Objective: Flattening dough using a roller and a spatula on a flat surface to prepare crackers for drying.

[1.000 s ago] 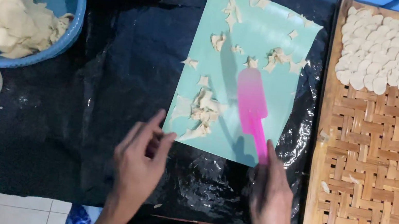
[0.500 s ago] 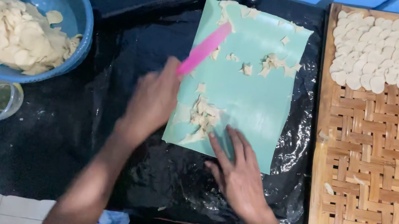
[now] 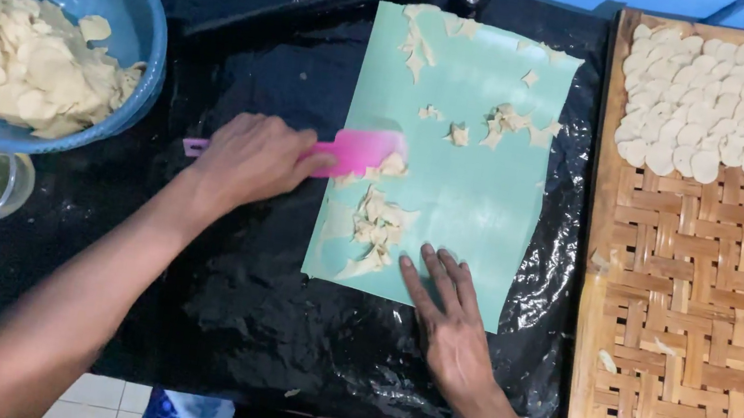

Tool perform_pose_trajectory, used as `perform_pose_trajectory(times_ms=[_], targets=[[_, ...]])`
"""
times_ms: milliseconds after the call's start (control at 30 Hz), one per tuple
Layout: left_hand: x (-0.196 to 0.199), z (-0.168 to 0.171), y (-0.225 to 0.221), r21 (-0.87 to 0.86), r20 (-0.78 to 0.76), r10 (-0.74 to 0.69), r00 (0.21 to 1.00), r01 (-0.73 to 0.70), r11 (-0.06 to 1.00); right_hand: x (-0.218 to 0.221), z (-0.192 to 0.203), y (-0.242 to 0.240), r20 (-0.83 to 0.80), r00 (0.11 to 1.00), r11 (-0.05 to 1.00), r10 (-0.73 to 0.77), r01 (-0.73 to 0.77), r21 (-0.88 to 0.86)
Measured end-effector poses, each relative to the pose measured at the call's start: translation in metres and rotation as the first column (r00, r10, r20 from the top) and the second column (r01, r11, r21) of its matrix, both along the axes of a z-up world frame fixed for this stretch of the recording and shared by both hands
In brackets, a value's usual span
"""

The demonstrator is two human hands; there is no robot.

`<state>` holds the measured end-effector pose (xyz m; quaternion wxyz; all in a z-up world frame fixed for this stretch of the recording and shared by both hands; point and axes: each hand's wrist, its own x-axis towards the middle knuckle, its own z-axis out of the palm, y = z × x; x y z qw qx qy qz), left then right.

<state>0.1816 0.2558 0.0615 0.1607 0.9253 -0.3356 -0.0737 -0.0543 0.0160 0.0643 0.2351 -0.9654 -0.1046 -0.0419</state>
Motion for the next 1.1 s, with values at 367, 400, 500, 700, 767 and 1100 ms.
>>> perform_pose_trajectory(times_ms=[367, 400, 500, 700, 767, 1100], targets=[[-0.123, -0.003, 0.022, 0.064, -0.196, 0.068, 0.978, -0.056, 0.996, -0.005, -0.010, 0.008, 0.021, 0.996, 0.992, -0.083, 0.085, -0.097], [-0.135, 0.000, 0.019, 0.123, -0.294, 0.133, 0.946, -0.101, 0.987, -0.005, -0.009, 0.008, 0.049, 0.993, 0.994, -0.103, 0.105, -0.026], [-0.165, 0.007, -0.004, 0.208, -0.276, 0.320, 0.906, -0.269, 0.940, -0.015, -0.027, 0.001, 0.046, 0.974, 0.970, -0.222, 0.216, 0.116], [-0.195, 0.019, -0.053, -0.058, -0.186, 0.152, 0.971, -0.166, 0.984, -0.012, -0.015, 0.003, 0.120, 0.955, 0.948, -0.272, 0.244, 0.203], [-0.191, 0.042, -0.055, -0.092, -0.041, 0.086, 0.995, -0.090, 0.992, -0.019, -0.006, -0.001, 0.164, 0.944, 0.954, -0.287, 0.267, 0.135], [-0.127, 0.036, -0.033, -0.295, -0.245, 0.333, 0.910, -0.398, 0.869, -0.034, 0.002, -0.028, 0.070, 0.964, 0.966, -0.255, 0.257, -0.020]])
